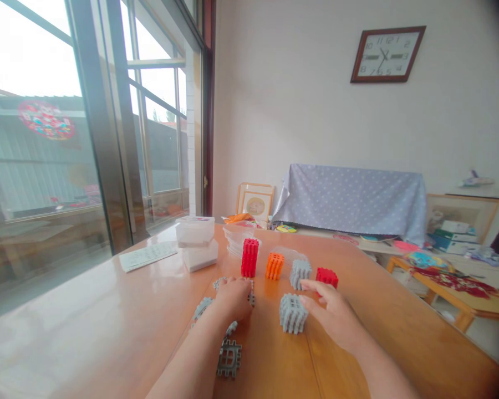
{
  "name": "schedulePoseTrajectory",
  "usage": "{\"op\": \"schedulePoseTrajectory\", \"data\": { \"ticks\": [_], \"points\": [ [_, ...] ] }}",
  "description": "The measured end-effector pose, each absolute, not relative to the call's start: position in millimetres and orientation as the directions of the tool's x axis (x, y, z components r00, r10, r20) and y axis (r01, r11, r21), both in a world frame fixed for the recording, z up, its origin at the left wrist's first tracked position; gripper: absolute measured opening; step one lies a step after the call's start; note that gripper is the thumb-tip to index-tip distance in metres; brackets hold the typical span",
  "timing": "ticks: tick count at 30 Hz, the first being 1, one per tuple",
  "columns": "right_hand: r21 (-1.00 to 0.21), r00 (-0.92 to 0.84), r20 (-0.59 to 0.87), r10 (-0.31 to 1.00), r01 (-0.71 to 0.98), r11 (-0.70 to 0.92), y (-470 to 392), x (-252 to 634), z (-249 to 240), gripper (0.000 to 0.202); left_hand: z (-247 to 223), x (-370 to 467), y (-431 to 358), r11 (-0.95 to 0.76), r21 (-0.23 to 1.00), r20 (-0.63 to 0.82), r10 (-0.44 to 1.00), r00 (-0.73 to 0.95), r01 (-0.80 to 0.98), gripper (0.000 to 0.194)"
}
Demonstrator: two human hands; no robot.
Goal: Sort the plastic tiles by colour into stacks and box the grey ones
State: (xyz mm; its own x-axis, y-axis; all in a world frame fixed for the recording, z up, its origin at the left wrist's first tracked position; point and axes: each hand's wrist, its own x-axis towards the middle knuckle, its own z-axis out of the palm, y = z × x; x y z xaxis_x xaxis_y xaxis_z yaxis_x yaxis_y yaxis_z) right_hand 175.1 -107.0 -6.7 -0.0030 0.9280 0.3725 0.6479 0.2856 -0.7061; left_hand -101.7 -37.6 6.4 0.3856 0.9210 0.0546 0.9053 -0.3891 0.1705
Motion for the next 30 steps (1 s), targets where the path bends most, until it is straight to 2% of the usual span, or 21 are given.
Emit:
{"op": "schedulePoseTrajectory", "data": {
  "ticks": [5, 14, 16, 19, 23, 26, 30],
  "points": [
    [-0.708, -0.001, 0.372, 0.928, 0.646, 0.285, -105, 175, -7, 0.045, 7, -100, -34, -0.393, 0.179, 0.071, 0.92, 0.386, 0.902, 0.013],
    [-0.716, 0.012, 0.398, 0.917, 0.629, 0.302, -110, 169, 2, 0.044, 24, -104, -40, -0.364, 0.238, 0.202, 0.925, 0.321, 0.9, 0.029],
    [-0.717, 0.027, 0.414, 0.91, 0.626, 0.307, -111, 168, 3, 0.043, 27, -105, -39, -0.344, 0.38, 0.251, 0.932, 0.263, 0.859, 0.031],
    [-0.72, 0.056, 0.44, 0.896, 0.619, 0.314, -112, 166, 5, 0.042, 28, -104, -35, -0.329, 0.654, 0.293, 0.94, 0.172, 0.681, 0.035],
    [-0.736, 0.067, 0.445, 0.893, 0.595, 0.322, -115, 162, 7, 0.042, 25, -96, -34, -0.302, 0.915, 0.245, 0.943, 0.226, 0.268, 0.044],
    [-0.768, 0.055, 0.431, 0.901, 0.546, 0.334, -118, 156, 8, 0.044, 24, -86, -42, -0.172, 0.985, 0.173, 0.935, 0.309, -0.031, 0.044],
    [-0.801, 0.038, 0.434, 0.9, 0.473, 0.367, -124, 144, 11, 0.048, 28, -71, -60, -0.032, 0.977, 0.128, 0.88, 0.458, -0.212, 0.042]
  ]
}}
